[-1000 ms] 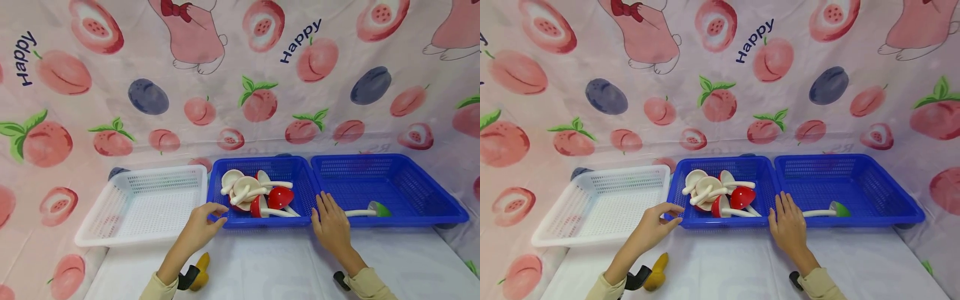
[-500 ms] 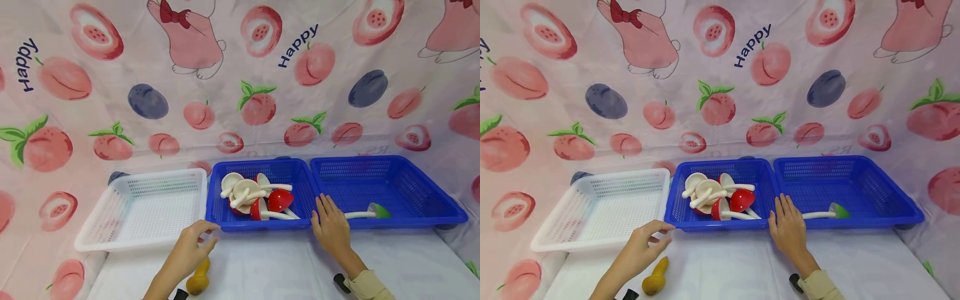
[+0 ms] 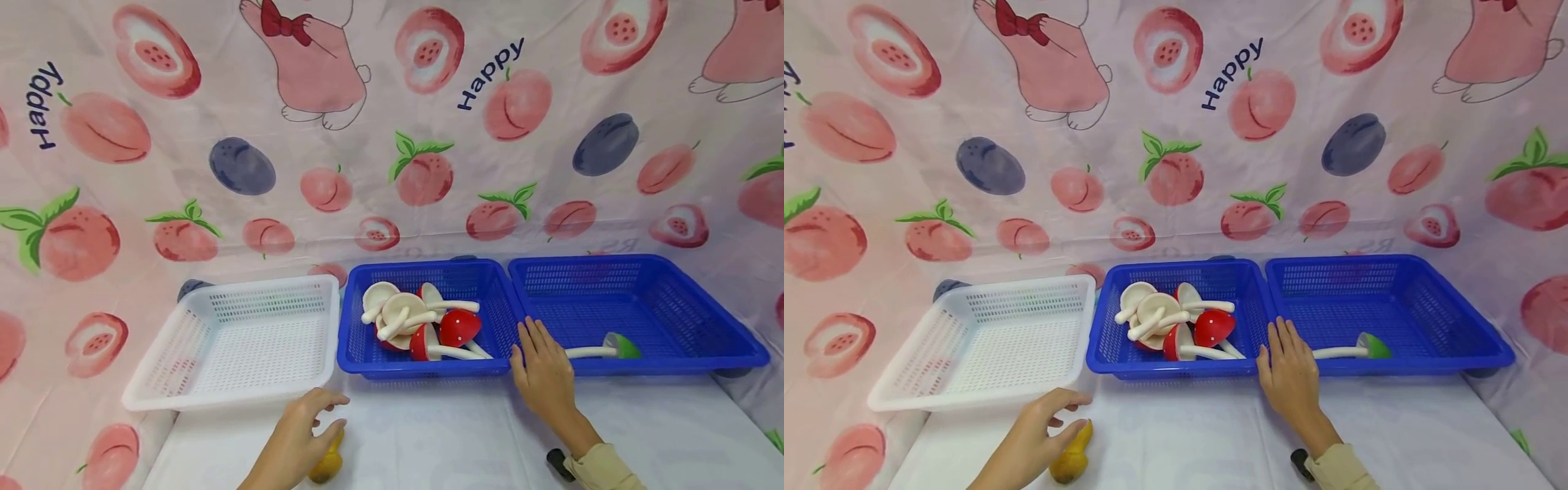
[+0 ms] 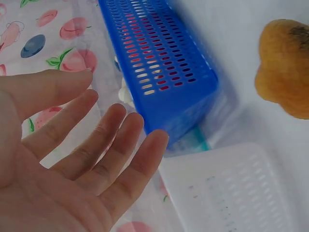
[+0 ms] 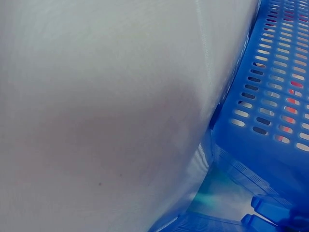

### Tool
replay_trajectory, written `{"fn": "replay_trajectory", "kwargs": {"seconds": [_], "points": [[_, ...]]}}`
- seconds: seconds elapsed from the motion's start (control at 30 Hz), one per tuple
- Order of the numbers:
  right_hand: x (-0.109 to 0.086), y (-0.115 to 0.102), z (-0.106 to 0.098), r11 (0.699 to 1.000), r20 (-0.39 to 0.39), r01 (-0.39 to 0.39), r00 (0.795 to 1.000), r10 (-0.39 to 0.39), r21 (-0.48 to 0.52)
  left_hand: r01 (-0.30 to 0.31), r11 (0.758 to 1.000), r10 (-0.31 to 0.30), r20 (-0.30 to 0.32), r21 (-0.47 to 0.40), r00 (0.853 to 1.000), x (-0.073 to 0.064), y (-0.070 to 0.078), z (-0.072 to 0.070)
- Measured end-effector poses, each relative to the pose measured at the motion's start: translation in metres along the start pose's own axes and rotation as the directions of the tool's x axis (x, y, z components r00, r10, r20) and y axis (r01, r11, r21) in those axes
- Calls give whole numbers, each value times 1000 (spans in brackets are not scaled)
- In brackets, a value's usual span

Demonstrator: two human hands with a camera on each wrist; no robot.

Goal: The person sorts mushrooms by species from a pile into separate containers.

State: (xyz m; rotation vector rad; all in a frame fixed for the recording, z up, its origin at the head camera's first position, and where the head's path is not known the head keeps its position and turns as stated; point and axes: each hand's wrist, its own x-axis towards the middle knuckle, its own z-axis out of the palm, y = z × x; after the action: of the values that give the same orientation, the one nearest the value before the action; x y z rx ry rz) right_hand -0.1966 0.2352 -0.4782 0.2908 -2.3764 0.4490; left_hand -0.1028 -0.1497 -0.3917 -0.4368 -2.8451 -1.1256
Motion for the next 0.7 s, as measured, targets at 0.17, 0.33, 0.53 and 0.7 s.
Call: {"fn": "replay_trajectory", "kwargs": {"seconds": [0.17, 0.33, 0.53, 0.7], "points": [[0, -1, 0, 1000, 18, 2, 1000, -2, -13, 87, 995, -89, 40, 40, 995, -10, -10, 7], [0, -2, -1, 1000, 17, -4, 1000, 5, -7, 204, 973, -215, 97, 112, 972, -16, -25, 23], [0, -1, -2, 1000, 18, -10, 1000, 10, -5, 198, 974, -207, 74, 111, 976, -24, -47, 47], [0, 1, -1, 1000, 3, -6, 1000, 6, -4, 148, 987, -152, 56, 67, 987, -25, -53, 54]]}}
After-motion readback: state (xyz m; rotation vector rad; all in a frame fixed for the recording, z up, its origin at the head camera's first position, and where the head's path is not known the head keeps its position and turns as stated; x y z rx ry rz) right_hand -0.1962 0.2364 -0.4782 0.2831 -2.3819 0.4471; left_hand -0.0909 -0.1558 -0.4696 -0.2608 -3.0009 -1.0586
